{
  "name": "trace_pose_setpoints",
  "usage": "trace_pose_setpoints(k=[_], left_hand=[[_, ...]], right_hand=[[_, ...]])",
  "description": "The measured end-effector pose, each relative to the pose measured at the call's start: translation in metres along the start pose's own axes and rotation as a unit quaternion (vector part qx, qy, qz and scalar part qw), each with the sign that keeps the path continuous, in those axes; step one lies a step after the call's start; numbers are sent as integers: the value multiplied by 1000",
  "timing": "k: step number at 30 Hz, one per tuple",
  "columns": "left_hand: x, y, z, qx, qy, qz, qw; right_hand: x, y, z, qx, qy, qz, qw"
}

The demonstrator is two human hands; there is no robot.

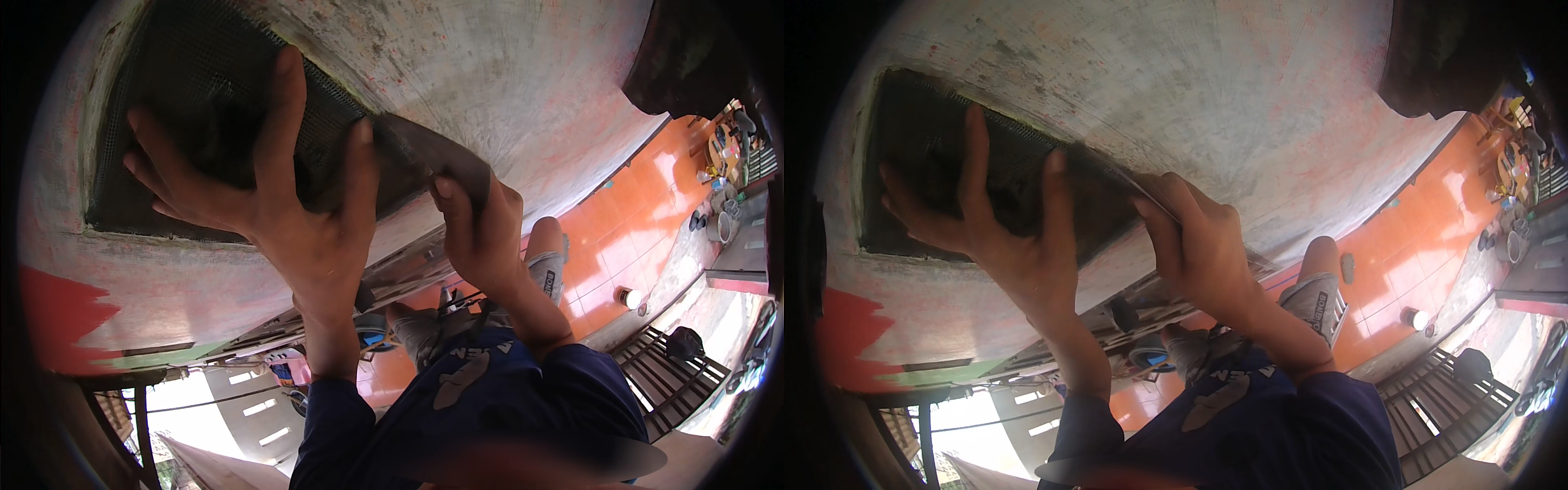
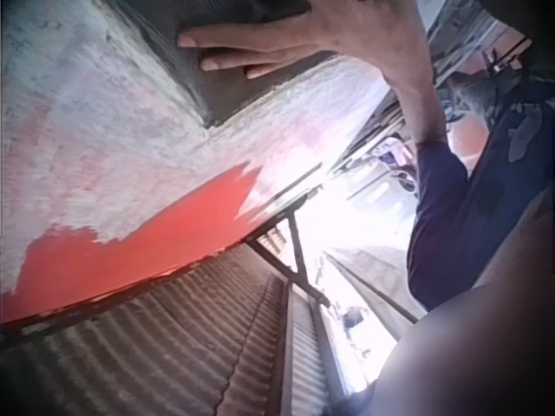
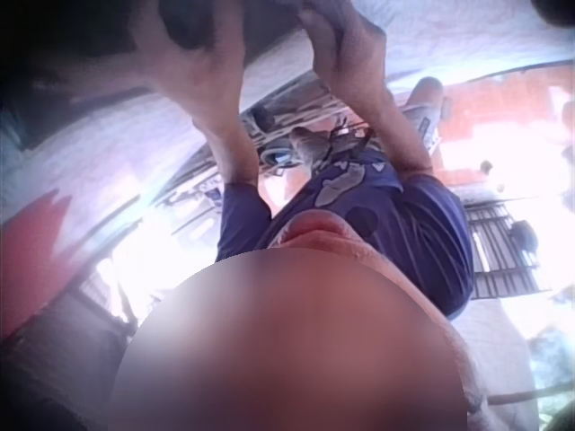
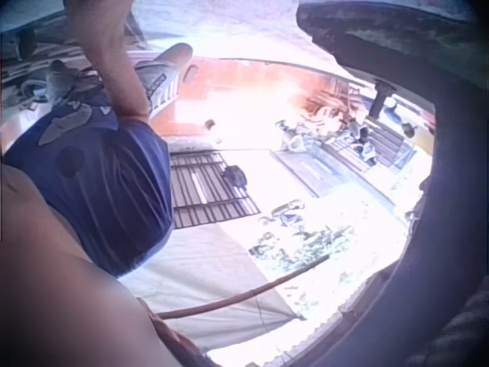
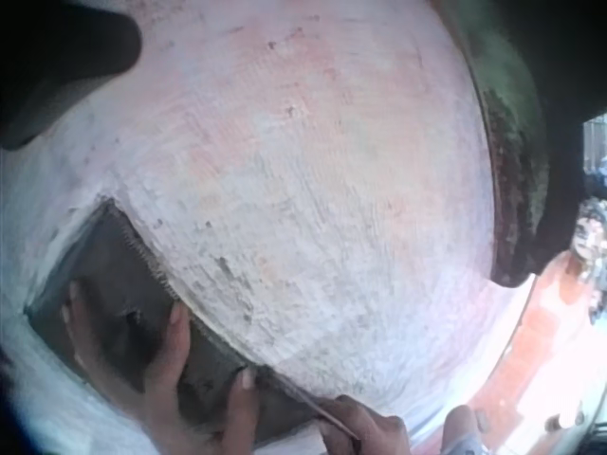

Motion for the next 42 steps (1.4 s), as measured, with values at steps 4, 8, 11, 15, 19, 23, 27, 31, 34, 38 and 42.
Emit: trace_pose_setpoints(k=[4,8,11,15,19,23,27,31,34,38,42], left_hand=[[0,1,-1,16,0,6,1000],[1,0,-5,-10,-1,12,1000],[2,1,-8,-28,-7,12,1000],[1,5,-9,-26,8,25,999],[-1,9,-9,-30,-1,36,999],[-7,12,-12,-28,-8,47,998],[-12,17,-17,-26,-12,58,998],[-14,18,-21,-36,-35,68,996],[-14,17,-21,-38,-44,74,996],[-13,16,-20,-5,44,66,997],[-12,16,-18,-17,23,76,997]], right_hand=[[-12,10,-8,14,39,45,998],[-30,21,-12,-30,26,87,995],[-36,25,-13,-82,6,74,994],[-30,20,-10,-142,-108,40,983],[-17,19,-10,-154,-167,10,974],[-9,28,-18,-96,-93,79,988],[-13,25,-20,-46,-43,111,992],[-16,19,-32,35,106,135,985],[-21,19,-30,-54,70,139,986],[-29,15,-32,9,88,179,980],[-38,11,-28,38,94,202,974]])
Point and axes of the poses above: each hand's wrist, its own y-axis away from the middle knuckle, its own x-axis out of the back of the hand, z = x × y, the point moved 4 cm from there along -y, towards the middle knuckle, and after that the axes turned 13 degrees about y, right-handed, at the moved point
